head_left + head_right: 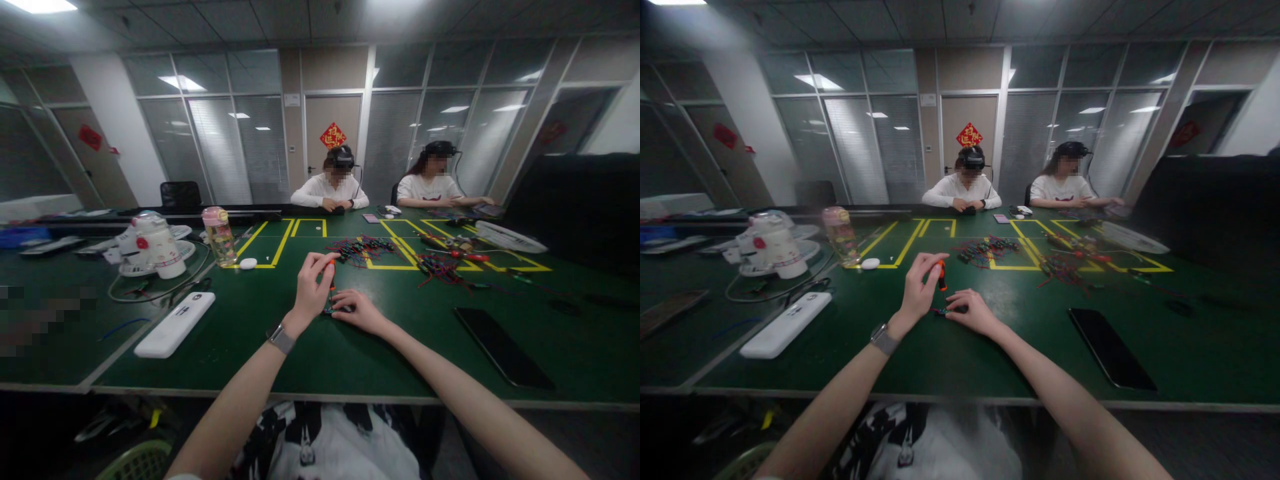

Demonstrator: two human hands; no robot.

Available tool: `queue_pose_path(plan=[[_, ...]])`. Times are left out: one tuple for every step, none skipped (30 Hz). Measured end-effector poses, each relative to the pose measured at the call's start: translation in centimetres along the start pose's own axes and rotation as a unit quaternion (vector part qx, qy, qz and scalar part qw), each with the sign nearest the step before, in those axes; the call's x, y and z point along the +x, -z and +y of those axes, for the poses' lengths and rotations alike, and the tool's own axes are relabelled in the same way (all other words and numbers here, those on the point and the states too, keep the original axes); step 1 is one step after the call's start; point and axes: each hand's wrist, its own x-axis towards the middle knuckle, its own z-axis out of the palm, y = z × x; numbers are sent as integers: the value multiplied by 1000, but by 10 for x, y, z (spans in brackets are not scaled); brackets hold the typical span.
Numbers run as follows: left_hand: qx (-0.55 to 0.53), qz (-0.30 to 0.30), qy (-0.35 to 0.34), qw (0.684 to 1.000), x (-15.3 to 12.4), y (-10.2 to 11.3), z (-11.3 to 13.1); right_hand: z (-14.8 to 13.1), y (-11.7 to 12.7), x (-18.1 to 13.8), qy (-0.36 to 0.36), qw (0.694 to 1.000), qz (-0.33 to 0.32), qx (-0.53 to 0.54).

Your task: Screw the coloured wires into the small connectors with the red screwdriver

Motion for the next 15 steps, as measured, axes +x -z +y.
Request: queue_pose_path(plan=[[-4, -5, 0, 1000, 0, 0, 0, 0, 0, 0, -2, 1000, 0, 1], [-9, -8, -1, 1000, 0, 0, 0, 0, 0, 0, -3, 1000, -1, 2], [-11, -11, -2, 1000, 1, 0, 0, 0, 0, 0, -3, 1000, -2, 2], [-11, -13, -2, 1000, 1, 0, -1, 0, 0, 0, -4, 1000, -2, 3], [-7, -14, 0, 1000, 2, 0, -2, 0, 0, 0, -5, 1000, -3, 4], [0, -11, 3, 1000, 2, 0, -2, 0, 0, 0, -4, 1000, -3, 4], [10, -4, 8, 1000, 3, 0, -3, 0, 1, 0, -4, 1000, -3, 4], [21, 7, 12, 1000, 3, 0, -4, 0, 1, 0, -3, 1000, -4, 3], [31, 19, 16, 999, 3, 0, -4, 0, 1, 0, -2, 1000, -5, 2], [38, 29, 20, 999, 3, 0, -5, 0, 1, 0, -3, 1000, -5, 0], [41, 34, 24, 998, 3, 0, -5, 0, 1, 0, -3, 1000, -5, -1], [40, 33, 28, 998, 3, 0, -5, 0, 1, 0, -5, 1000, -5, -1], [35, 25, 32, 999, 3, 0, -5, 0, 1, 0, -6, 1000, -5, -1], [26, 15, 35, 999, 3, 0, -5, 0, 1, 0, -6, 1000, -5, 0], [17, 5, 37, 999, 3, 0, -5, 0, 1, 0, -6, 1000, -6, 1]])
